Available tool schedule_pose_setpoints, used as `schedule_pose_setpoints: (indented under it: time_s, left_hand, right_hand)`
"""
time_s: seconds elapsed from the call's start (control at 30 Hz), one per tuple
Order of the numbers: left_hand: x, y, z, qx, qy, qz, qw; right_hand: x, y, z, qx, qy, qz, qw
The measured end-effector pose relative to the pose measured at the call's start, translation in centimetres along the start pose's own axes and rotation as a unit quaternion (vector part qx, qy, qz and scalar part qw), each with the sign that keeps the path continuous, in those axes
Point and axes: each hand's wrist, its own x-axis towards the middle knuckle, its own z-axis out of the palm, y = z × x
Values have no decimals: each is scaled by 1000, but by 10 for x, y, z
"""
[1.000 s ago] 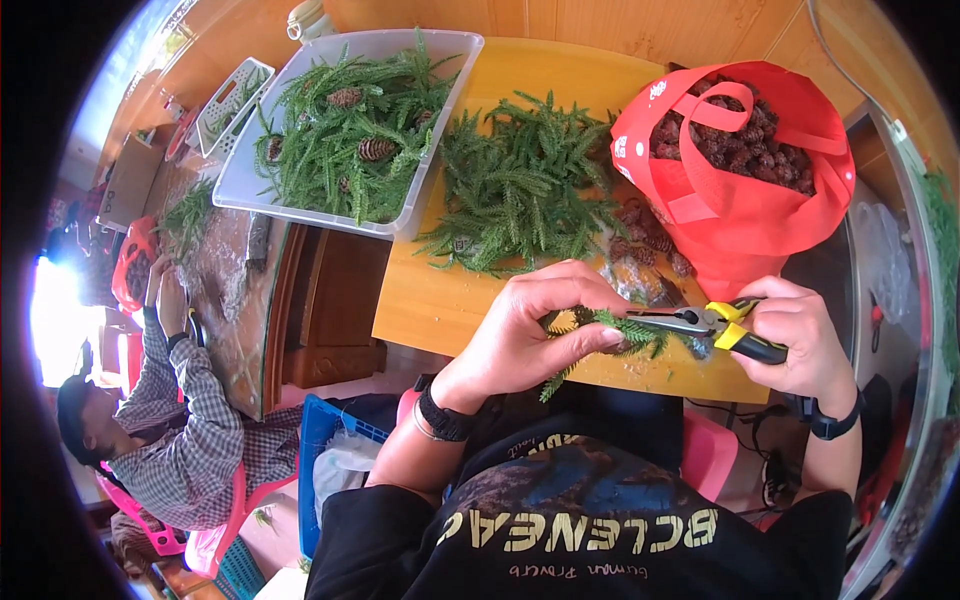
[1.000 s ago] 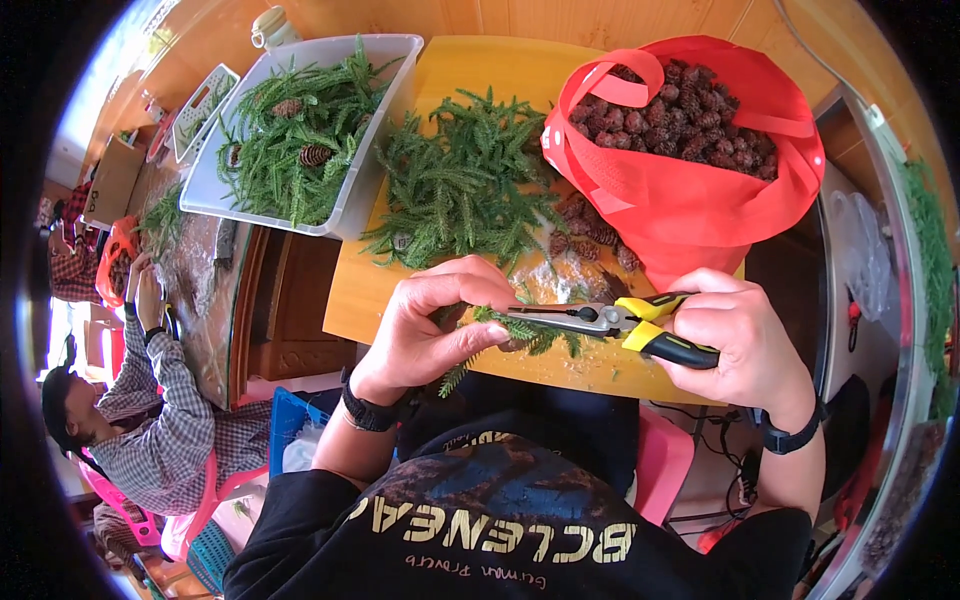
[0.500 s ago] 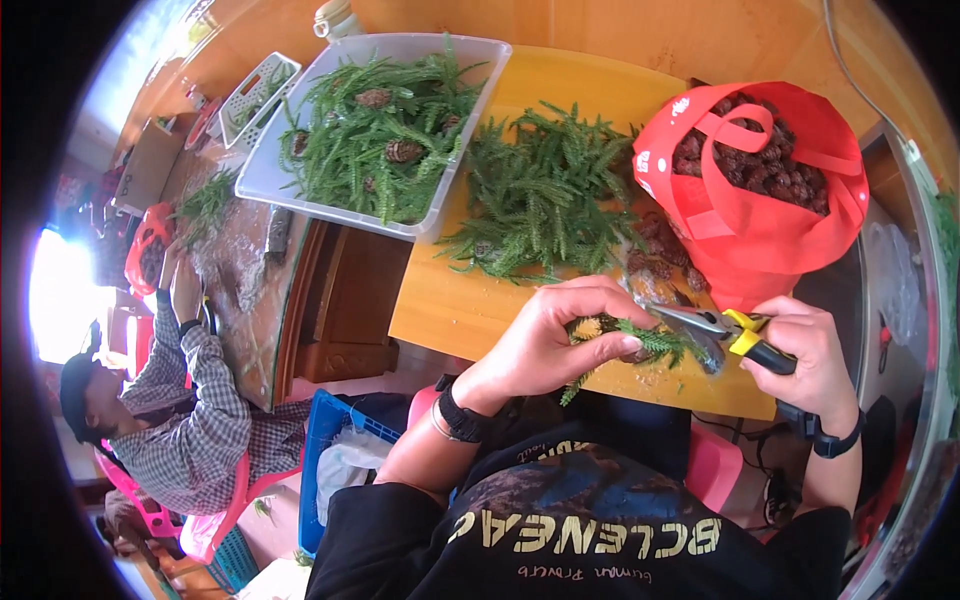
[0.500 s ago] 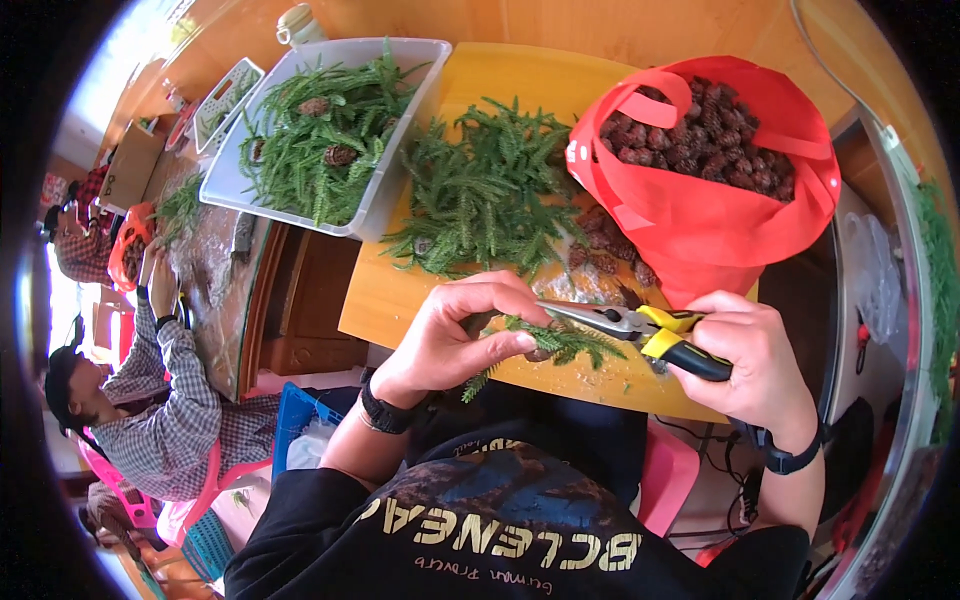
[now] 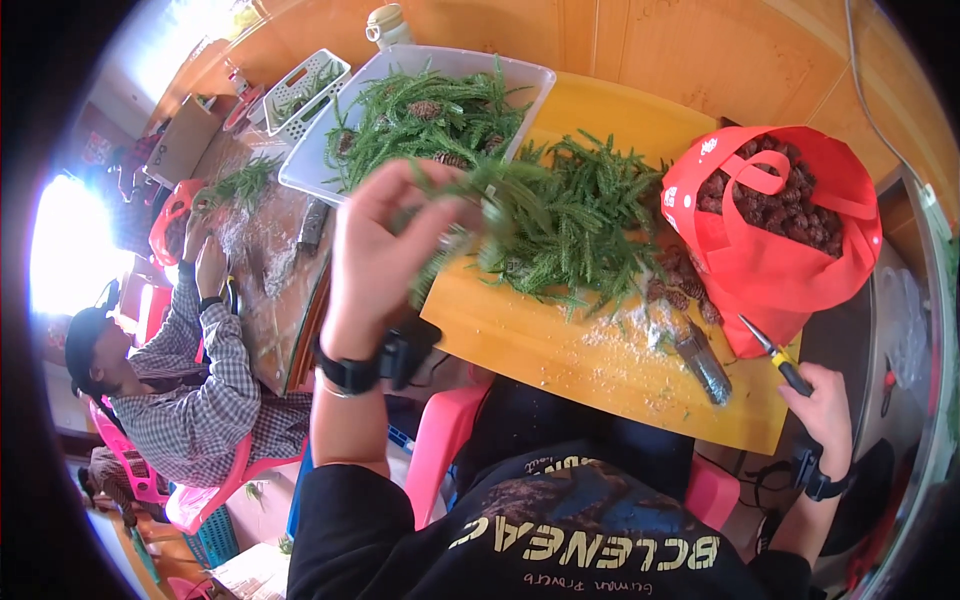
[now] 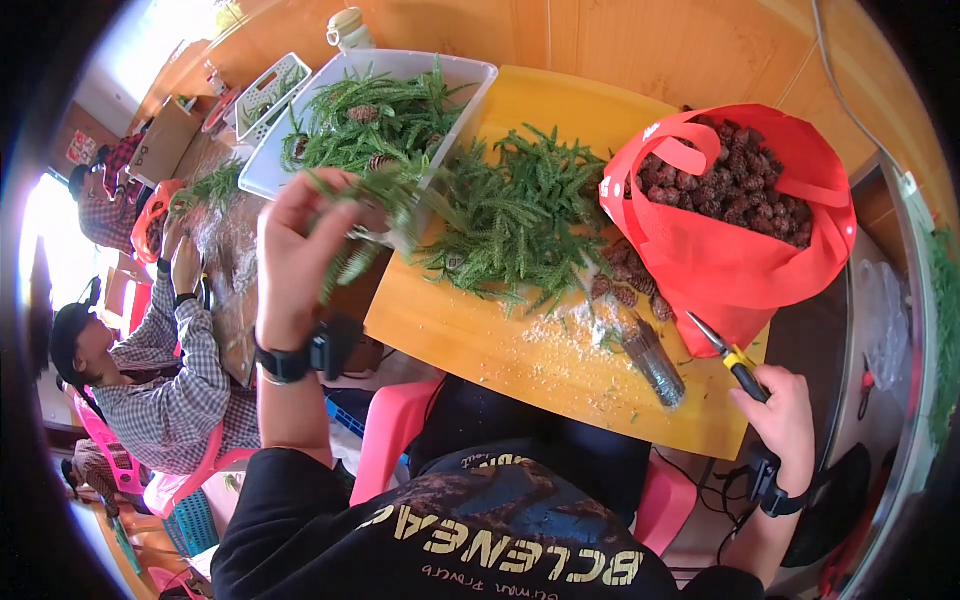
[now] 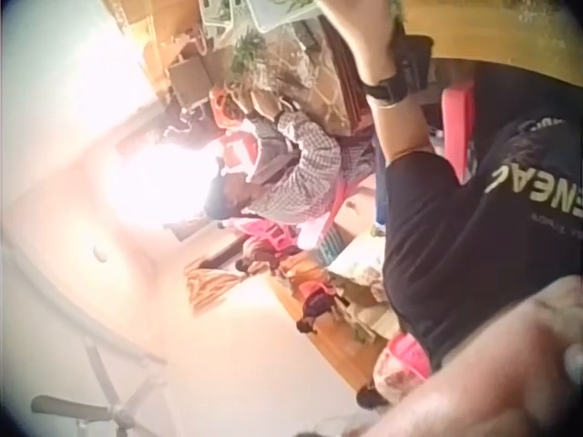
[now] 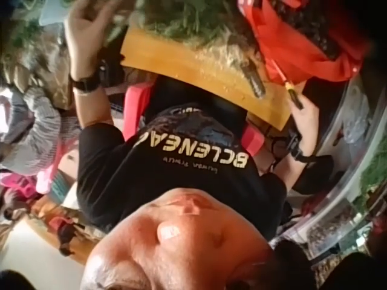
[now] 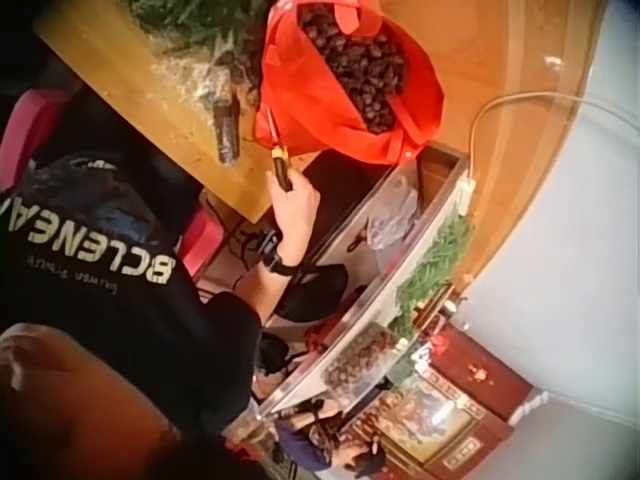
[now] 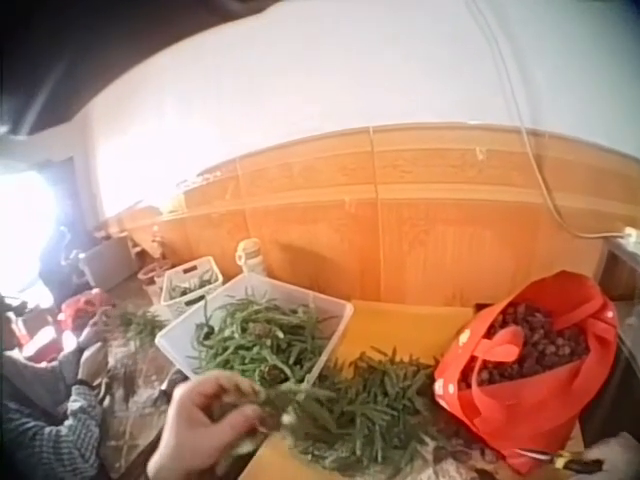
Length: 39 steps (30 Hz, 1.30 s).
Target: Trimming small evergreen branches using hand pruners and placing the cuttings into a container.
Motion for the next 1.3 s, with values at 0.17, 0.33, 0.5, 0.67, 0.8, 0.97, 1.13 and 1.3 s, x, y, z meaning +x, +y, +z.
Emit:
schedule_pose_setpoints:
  time_s: [0.17,0.33,0.5,0.67,0.8,0.97,1.13,1.3]
  left_hand:
    - [42,-25,-65,-31,53,-14,998]
    - [79,-66,-114,-44,7,-66,997]
    - [103,-106,-138,247,0,-96,964]
    - [110,-88,-149,408,185,145,882]
    - [67,-23,-55,205,151,159,954]
    - [5,-7,35,103,-229,-7,968]
    - [-19,-57,101,155,-328,76,929]
    - [-19,-81,142,300,-192,104,928]
  right_hand:
    - [-1,16,18,27,-60,62,996]
    - [12,20,38,59,-95,52,992]
    - [21,21,55,67,-87,-11,994]
    - [23,25,59,-19,-34,-53,998]
    - [18,21,59,-109,11,-24,994]
    - [12,9,63,-121,1,58,991]
    - [8,8,68,-147,-17,13,989]
    - [12,-11,55,-109,17,-3,994]
